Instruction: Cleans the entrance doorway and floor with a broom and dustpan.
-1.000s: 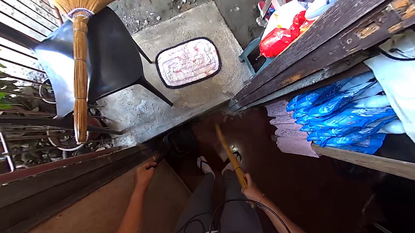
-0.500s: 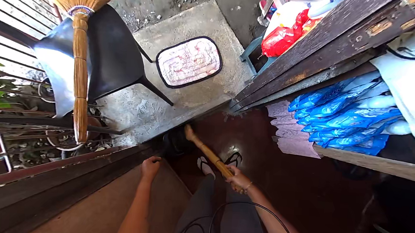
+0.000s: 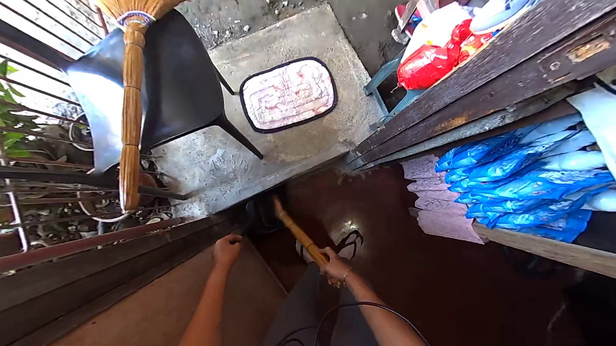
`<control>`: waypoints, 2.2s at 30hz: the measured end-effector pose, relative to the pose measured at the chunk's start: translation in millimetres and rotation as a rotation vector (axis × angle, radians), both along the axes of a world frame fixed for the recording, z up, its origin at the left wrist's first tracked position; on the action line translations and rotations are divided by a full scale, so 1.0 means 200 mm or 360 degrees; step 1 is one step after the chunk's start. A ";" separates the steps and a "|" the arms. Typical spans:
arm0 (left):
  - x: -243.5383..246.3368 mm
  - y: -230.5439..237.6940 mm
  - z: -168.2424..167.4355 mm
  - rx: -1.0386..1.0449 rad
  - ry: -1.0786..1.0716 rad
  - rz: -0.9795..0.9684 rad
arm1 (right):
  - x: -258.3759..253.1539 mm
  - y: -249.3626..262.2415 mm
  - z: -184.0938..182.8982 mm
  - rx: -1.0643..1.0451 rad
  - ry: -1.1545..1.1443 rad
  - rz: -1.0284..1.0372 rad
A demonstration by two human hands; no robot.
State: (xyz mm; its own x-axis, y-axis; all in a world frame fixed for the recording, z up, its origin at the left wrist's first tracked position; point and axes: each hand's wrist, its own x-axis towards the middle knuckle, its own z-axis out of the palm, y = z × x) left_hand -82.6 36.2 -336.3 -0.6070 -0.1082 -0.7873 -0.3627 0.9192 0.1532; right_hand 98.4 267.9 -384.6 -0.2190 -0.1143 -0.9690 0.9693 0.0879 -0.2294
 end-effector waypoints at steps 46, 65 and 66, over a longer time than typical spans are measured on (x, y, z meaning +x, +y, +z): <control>0.02 -0.32 -0.16 0.0150 0.0096 0.0414 | 0.31 0.48 0.25 0.0374 -0.0053 -0.0172; -0.05 -0.18 -0.08 -0.0001 0.0027 0.0311 | -0.09 -0.05 -0.07 0.0169 -0.0078 0.0086; -0.06 -0.18 -0.08 0.0005 0.0008 0.0299 | -0.11 -0.08 -0.04 0.0073 -0.0089 0.0061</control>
State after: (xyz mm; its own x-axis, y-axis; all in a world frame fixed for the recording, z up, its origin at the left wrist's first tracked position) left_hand -94.4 0.8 -352.0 -0.5804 -0.2177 -0.7847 -0.5272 0.8349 0.1583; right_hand 75.5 252.3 -392.2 -0.1606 -0.0769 -0.9840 0.9762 0.1346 -0.1699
